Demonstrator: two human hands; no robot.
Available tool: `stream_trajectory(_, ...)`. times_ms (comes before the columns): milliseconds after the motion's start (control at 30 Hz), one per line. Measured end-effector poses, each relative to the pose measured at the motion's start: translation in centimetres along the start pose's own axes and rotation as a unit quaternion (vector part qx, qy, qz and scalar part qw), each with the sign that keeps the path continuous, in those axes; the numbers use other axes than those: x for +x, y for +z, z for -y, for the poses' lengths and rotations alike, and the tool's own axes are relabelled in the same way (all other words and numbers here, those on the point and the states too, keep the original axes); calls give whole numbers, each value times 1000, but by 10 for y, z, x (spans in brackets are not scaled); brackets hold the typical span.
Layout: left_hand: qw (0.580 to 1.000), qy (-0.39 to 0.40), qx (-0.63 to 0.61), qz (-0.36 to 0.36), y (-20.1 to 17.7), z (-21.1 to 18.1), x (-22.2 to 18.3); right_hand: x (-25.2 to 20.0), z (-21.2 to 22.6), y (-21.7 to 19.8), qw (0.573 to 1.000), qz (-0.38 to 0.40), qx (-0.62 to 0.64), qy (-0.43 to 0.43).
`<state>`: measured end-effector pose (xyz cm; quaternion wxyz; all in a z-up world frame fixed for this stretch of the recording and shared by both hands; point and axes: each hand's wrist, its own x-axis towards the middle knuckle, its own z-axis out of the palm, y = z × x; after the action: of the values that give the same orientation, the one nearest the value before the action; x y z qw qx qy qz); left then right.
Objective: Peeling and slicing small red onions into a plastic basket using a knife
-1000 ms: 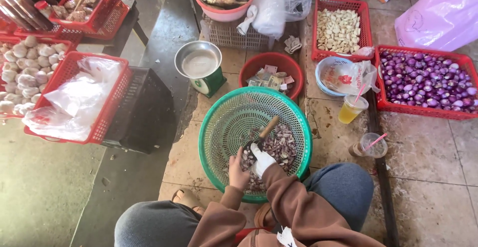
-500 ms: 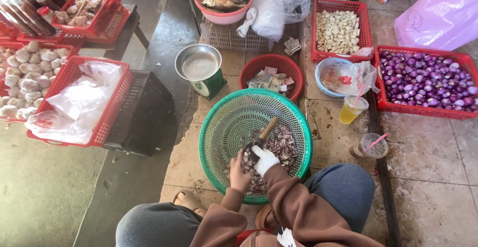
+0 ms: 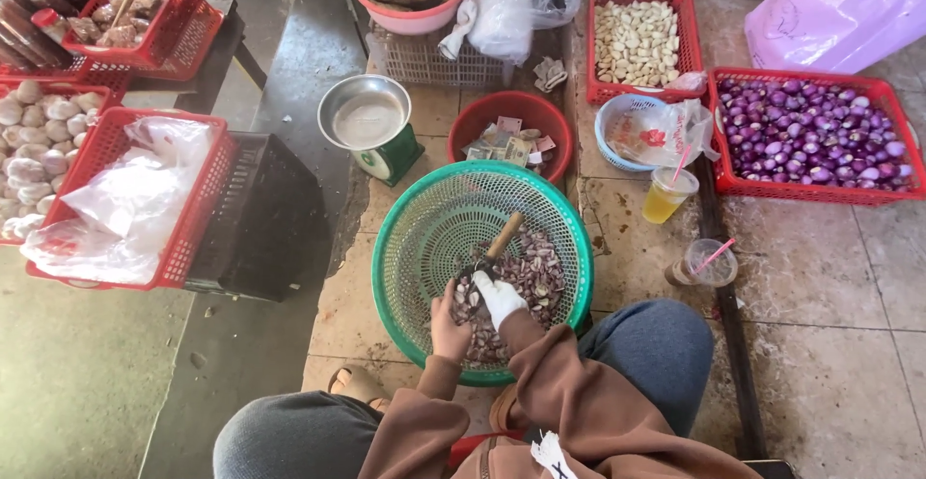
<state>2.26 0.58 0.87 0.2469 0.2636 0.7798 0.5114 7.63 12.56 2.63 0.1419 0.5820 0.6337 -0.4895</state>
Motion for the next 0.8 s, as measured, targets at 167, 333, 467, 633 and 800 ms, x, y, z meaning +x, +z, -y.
stream_trajectory(167, 1000, 4, -9, 30, -3, -7, -2, 31, -9, 12, 995, -35, 95, 5)
stream_trajectory(333, 999, -6, -29, 36, -2, -3, 1, -17, 7, -13, 999, 1, 18, -46)
stream_trajectory(467, 999, 11, -22, 46, -1, -6, -1, -91, 48, -47, 972, 17, 226, -63)
stream_trajectory(633, 999, 42, 8, 6, 0, -3, 1, -6, -5, -17, 999, 24, -9, -28)
stream_trajectory(800, 996, 70, 24, -41, -4, 17, 9, 8, -18, -25, 995, 22, -65, -71)
